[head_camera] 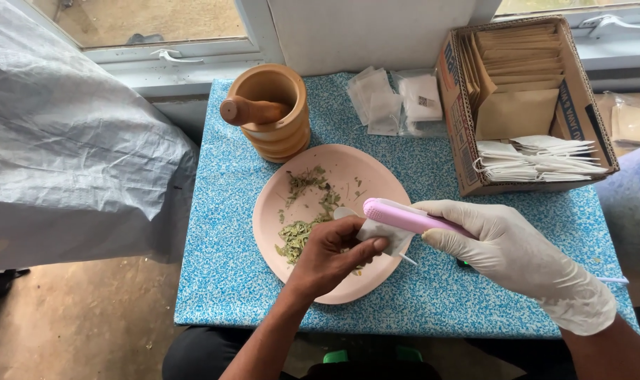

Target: Filling small tea bags with loose tea leaves, weighing them on a digital scale, and sealing them with a heat sealer.

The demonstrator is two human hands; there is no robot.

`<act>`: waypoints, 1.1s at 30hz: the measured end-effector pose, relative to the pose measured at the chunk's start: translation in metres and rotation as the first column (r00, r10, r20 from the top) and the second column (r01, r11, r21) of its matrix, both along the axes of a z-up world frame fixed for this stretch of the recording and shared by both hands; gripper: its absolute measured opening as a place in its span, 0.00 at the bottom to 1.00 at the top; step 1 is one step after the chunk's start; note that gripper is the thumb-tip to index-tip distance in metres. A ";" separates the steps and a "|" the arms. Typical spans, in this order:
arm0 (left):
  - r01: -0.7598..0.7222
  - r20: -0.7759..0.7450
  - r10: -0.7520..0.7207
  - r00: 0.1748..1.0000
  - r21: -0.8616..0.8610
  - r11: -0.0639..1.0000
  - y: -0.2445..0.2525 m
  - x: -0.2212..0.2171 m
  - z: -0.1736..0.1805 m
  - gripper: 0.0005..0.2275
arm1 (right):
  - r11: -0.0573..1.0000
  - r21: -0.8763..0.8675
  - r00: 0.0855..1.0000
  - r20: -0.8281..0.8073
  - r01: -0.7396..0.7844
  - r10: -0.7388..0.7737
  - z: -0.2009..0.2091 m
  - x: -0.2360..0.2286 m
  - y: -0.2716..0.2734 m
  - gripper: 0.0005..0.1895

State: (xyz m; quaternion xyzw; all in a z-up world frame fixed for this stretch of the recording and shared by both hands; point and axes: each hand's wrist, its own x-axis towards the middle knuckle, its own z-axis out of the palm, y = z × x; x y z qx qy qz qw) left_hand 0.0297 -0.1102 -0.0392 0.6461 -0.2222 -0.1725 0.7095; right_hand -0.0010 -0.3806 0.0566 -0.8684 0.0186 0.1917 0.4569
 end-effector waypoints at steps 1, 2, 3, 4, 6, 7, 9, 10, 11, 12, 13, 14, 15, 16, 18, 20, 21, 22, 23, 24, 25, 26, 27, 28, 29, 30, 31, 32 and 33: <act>0.001 0.001 -0.001 1.000 0.001 1.000 0.002 0.000 0.004 0.09 | 1.000 0.001 1.000 0.001 0.001 -0.001 0.002 0.000 0.001 0.28; 0.013 0.032 -0.013 0.999 0.022 1.000 0.004 0.000 0.007 0.10 | 1.000 0.012 1.000 -0.005 0.012 -0.012 0.003 0.000 0.002 0.27; 0.024 0.064 -0.026 0.998 0.043 0.999 0.005 0.000 0.010 0.11 | 0.999 0.024 1.000 -0.011 0.023 -0.022 0.005 0.000 0.003 0.26; 0.024 0.064 -0.027 0.998 0.044 0.999 0.008 0.001 0.012 0.11 | 0.999 0.025 1.000 -0.010 0.024 -0.023 0.006 0.001 0.004 0.26; 0.077 0.017 -0.077 0.997 0.015 0.997 0.011 0.003 0.014 0.14 | 0.995 0.022 0.986 -0.134 0.100 -0.096 0.010 0.003 0.004 0.25; 0.073 0.017 -0.074 0.997 0.014 0.997 0.013 0.004 0.016 0.14 | 0.995 0.022 0.987 -0.133 0.096 -0.093 0.011 0.004 0.002 0.25; 0.098 0.009 -0.098 0.995 0.034 0.995 0.017 0.007 0.021 0.14 | 0.993 0.065 0.990 -0.109 0.096 -0.089 0.012 0.005 -0.003 0.27; 0.101 0.009 -0.101 0.995 0.035 0.994 0.018 0.008 0.021 0.14 | 0.993 0.066 0.990 -0.109 0.099 -0.091 0.012 0.004 -0.003 0.27; 0.068 -0.033 -0.067 0.997 0.034 0.997 0.019 0.008 0.021 0.15 | 0.991 0.081 0.988 -0.114 0.109 -0.100 0.012 0.004 -0.003 0.27; 0.035 -0.075 -0.032 0.997 0.034 0.999 0.020 0.009 0.020 0.15 | 0.988 0.096 0.987 -0.119 0.120 -0.108 0.011 0.005 -0.003 0.27; 0.034 -0.081 -0.031 0.996 0.034 0.999 0.020 0.010 0.020 0.15 | 0.988 0.095 0.986 -0.125 0.119 -0.107 0.011 0.004 -0.003 0.27; 0.026 0.042 -0.028 0.999 0.051 0.998 0.020 0.010 0.019 0.17 | 0.990 0.102 0.989 -0.118 0.102 -0.090 0.011 0.004 -0.003 0.27; 0.014 0.168 -0.025 0.985 0.067 0.998 0.021 0.013 0.019 0.21 | 0.990 0.110 0.992 -0.107 0.083 -0.071 0.011 0.006 -0.002 0.27; 0.012 0.168 -0.023 0.986 0.067 0.998 0.018 0.011 0.018 0.21 | 0.991 0.110 0.992 -0.107 0.081 -0.069 0.006 0.005 -0.003 0.27; 0.041 0.101 -0.043 0.994 0.023 0.999 0.014 0.005 0.017 0.21 | 0.991 0.123 0.997 -0.065 0.054 -0.046 -0.002 0.004 -0.004 0.26; 0.027 0.144 -0.026 0.989 -0.003 1.000 0.007 0.004 0.003 0.19 | 0.992 0.122 0.998 -0.058 0.034 -0.027 -0.003 0.003 -0.002 0.26; 0.014 0.182 -0.009 0.983 -0.030 0.999 0.003 0.002 -0.004 0.16 | 0.993 0.120 0.998 -0.055 0.015 -0.009 -0.003 0.003 -0.001 0.27; 0.015 0.181 -0.010 0.983 -0.028 0.999 0.002 0.002 -0.003 0.16 | 0.992 0.122 0.998 -0.055 0.016 -0.009 0.001 0.002 0.002 0.27; 0.002 0.195 0.000 0.981 -0.011 1.000 0.001 0.001 -0.003 0.16 | 0.995 0.100 1.000 -0.017 -0.010 0.012 0.004 0.001 0.006 0.26; -0.012 0.209 0.011 0.978 0.005 1.000 -0.001 0.000 -0.002 0.15 | 0.996 0.078 0.999 0.020 -0.035 0.033 0.007 0.000 0.009 0.25; -0.008 0.203 0.006 0.979 0.007 1.000 -0.001 -0.002 -0.002 0.15 | 0.996 0.080 0.999 0.014 -0.030 0.029 0.008 -0.001 0.011 0.25; -0.036 0.198 0.034 0.980 0.008 0.999 -0.001 -0.004 -0.002 0.15 | 0.995 0.080 0.995 0.075 -0.068 0.062 0.008 -0.002 0.012 0.25; -0.064 0.202 0.061 0.977 0.007 0.998 -0.002 -0.002 -0.001 0.15 | 0.992 0.074 0.985 0.144 -0.105 0.093 0.010 0.000 0.013 0.25; -0.059 0.205 0.056 0.977 0.006 0.998 -0.003 -0.001 -0.003 0.15 | 0.992 0.074 0.985 0.147 -0.100 0.089 0.005 -0.001 0.011 0.25; -0.084 0.223 0.081 0.971 0.005 0.996 -0.002 -0.001 -0.005 0.13 | 0.993 0.049 0.980 0.171 -0.109 0.100 0.001 -0.002 0.009 0.25; -0.109 0.242 0.105 0.965 0.003 0.994 -0.001 -0.002 -0.008 0.11 | 0.993 0.025 0.975 0.194 -0.118 0.111 -0.003 -0.003 0.008 0.25; -0.105 0.242 0.101 0.965 0.006 0.994 -0.001 -0.002 -0.006 0.11 | 0.993 0.027 0.975 0.194 -0.114 0.107 -0.003 -0.003 0.008 0.25; -0.101 0.215 0.102 0.971 -0.011 0.995 -0.002 -0.002 -0.004 0.11 | 0.993 -0.011 0.972 0.205 -0.114 0.114 -0.003 -0.004 0.007 0.26; -0.097 0.188 0.101 0.977 -0.030 0.995 -0.003 -0.002 -0.003 0.12 | 0.992 -0.050 0.969 0.215 -0.112 0.121 -0.003 -0.004 0.007 0.26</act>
